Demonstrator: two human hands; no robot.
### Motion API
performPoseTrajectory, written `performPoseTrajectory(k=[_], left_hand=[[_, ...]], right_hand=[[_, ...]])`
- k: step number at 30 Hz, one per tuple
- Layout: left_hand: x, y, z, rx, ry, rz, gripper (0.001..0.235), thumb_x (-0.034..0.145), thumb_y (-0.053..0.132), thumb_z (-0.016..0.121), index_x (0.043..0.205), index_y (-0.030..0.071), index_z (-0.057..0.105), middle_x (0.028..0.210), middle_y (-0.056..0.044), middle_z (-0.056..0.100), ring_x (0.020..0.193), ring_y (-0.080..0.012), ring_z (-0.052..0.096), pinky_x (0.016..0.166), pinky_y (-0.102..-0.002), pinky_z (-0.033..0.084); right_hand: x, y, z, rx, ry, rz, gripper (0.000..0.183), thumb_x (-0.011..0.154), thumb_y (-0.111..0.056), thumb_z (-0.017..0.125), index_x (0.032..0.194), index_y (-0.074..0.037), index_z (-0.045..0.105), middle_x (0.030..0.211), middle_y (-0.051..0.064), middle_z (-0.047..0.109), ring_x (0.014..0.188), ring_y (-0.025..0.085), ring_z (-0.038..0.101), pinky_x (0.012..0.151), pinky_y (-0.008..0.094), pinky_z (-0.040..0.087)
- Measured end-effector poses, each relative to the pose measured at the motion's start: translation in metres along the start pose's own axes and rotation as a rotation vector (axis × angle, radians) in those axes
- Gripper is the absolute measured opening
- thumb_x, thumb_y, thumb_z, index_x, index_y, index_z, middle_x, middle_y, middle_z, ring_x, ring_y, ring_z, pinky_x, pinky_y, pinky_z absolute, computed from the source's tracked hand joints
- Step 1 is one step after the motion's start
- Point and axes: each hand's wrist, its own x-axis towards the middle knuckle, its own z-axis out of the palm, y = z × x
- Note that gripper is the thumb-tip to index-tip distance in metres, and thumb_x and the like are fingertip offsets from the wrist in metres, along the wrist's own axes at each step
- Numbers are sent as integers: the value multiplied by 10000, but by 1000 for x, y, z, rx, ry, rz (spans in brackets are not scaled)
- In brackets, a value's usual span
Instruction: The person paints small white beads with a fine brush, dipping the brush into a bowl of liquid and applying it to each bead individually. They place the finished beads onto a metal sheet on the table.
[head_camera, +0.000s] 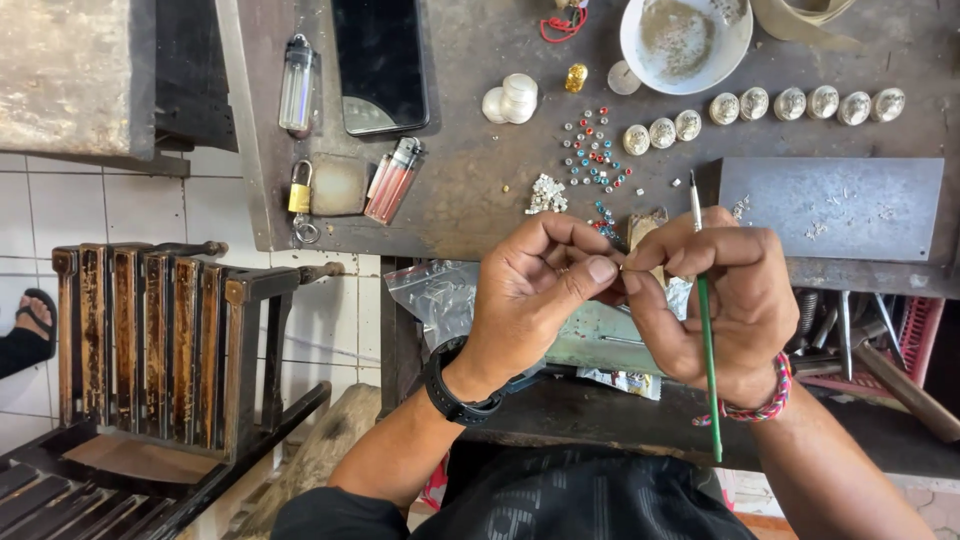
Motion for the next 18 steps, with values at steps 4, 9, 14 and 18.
performPoseTrajectory(k=[4, 9, 14, 18], left_hand=[[0, -2, 2, -34, -30, 8, 126, 830, 63, 593, 918, 19, 514, 804, -116, 599, 713, -184, 606, 685, -311, 564], [1, -2, 3, 123, -1, 108, 134, 797, 76, 627, 887, 74, 526, 785, -46, 601, 745, -120, 585, 730, -237, 491], [-1, -1, 5, 113, 8, 110, 131, 801, 29, 608, 879, 54, 506, 792, -70, 568, 725, -138, 593, 670, -210, 518], [-2, 0, 7, 196, 23, 143, 126, 798, 46, 613, 867, 54, 508, 775, -62, 571, 720, -125, 594, 643, -190, 510]], right_hand=[[-6, 5, -2, 41, 26, -28, 291, 766, 68, 564, 858, -35, 307, 737, 178, 535, 680, 205, 559, 653, 270, 429], [-8, 6, -4, 9, 5, -64, 324, 775, 51, 572, 861, -63, 281, 753, 159, 556, 678, 219, 581, 669, 299, 451], [-10, 7, -4, 19, -23, -79, 340, 773, 70, 552, 877, -77, 263, 773, 158, 548, 728, 245, 606, 732, 350, 481], [-9, 7, -4, -12, -11, -87, 329, 765, 73, 536, 862, -68, 255, 752, 157, 538, 717, 240, 605, 708, 333, 483]])
